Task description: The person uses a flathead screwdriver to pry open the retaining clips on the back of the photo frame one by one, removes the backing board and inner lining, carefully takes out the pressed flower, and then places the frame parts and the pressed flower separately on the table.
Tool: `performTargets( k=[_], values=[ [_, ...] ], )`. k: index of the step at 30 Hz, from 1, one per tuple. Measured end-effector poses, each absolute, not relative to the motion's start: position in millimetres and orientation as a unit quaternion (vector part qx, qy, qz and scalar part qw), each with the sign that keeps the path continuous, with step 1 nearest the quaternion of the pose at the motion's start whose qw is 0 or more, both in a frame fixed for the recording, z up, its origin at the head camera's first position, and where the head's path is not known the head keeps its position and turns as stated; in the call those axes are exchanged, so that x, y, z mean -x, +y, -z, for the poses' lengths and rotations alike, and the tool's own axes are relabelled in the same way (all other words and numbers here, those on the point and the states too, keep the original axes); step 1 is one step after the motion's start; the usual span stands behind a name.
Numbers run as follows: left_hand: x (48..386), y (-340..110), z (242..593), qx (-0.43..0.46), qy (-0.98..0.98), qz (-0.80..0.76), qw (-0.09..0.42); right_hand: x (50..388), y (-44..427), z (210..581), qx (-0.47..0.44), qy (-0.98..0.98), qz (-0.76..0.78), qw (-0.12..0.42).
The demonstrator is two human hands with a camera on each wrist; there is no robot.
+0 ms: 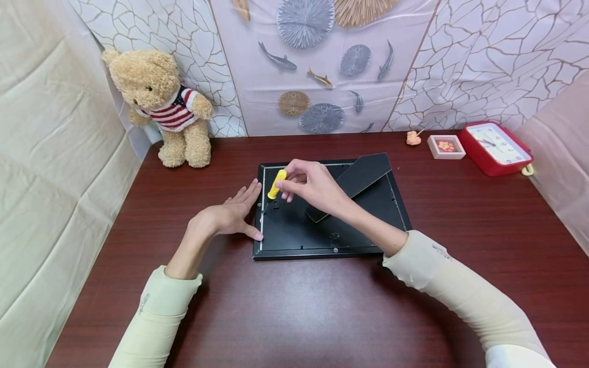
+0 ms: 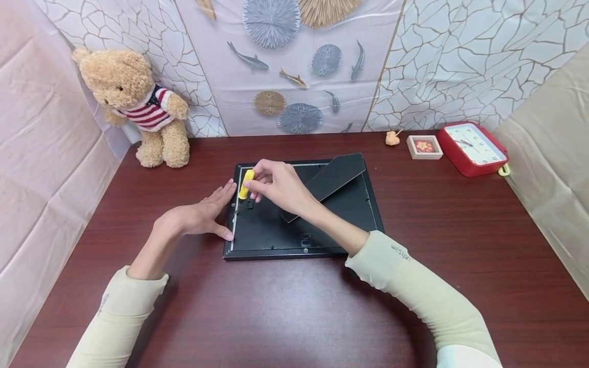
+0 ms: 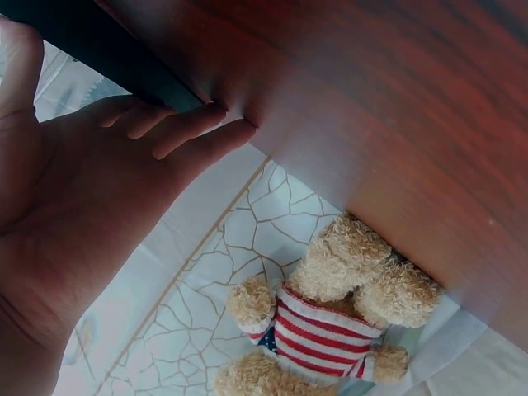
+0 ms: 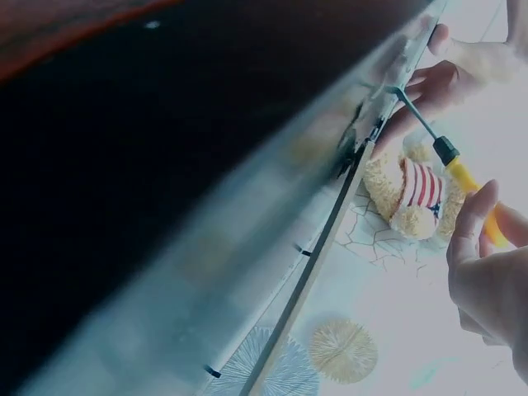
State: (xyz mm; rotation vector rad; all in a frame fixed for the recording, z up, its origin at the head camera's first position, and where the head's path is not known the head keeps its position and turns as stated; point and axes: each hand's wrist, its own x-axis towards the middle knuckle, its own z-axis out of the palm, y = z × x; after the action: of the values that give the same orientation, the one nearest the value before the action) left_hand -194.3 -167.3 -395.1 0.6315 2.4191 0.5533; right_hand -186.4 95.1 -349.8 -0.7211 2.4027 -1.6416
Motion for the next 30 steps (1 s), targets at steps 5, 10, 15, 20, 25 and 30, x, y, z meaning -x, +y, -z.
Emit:
performTargets(
  k=[5, 10, 15, 20, 25, 30],
  values=[
    [198.9, -168.4, 404.9, -0.222, 0.910, -0.198, 0.290, 187.5, 91.9, 348.0, 0.244, 0.804, 0.538, 0.071],
    [196.2, -166.9, 398.9, -0.225, 0.909, -0.197, 0.290, 189.0, 89.7, 346.1, 0.249, 0.805, 0.533, 0.073],
    [204.6, -172.9, 415.8, -0.229, 0.910, -0.202, 0.281, 190.0, 87.8, 343.8, 0.254, 0.806, 0.530, 0.072],
    [207.6, -174.3, 420.6, -0.230, 0.909, -0.203, 0.281, 190.8, 84.5, 341.5, 0.262, 0.806, 0.527, 0.069],
    [205.3, -171.8, 417.1, -0.225, 0.913, -0.193, 0.281, 192.5, 83.0, 341.1, 0.266, 0.806, 0.523, 0.073],
    [198.1, -166.4, 403.4, -0.226, 0.910, -0.195, 0.286, 193.7, 81.3, 338.7, 0.268, 0.809, 0.517, 0.077]
  ],
)
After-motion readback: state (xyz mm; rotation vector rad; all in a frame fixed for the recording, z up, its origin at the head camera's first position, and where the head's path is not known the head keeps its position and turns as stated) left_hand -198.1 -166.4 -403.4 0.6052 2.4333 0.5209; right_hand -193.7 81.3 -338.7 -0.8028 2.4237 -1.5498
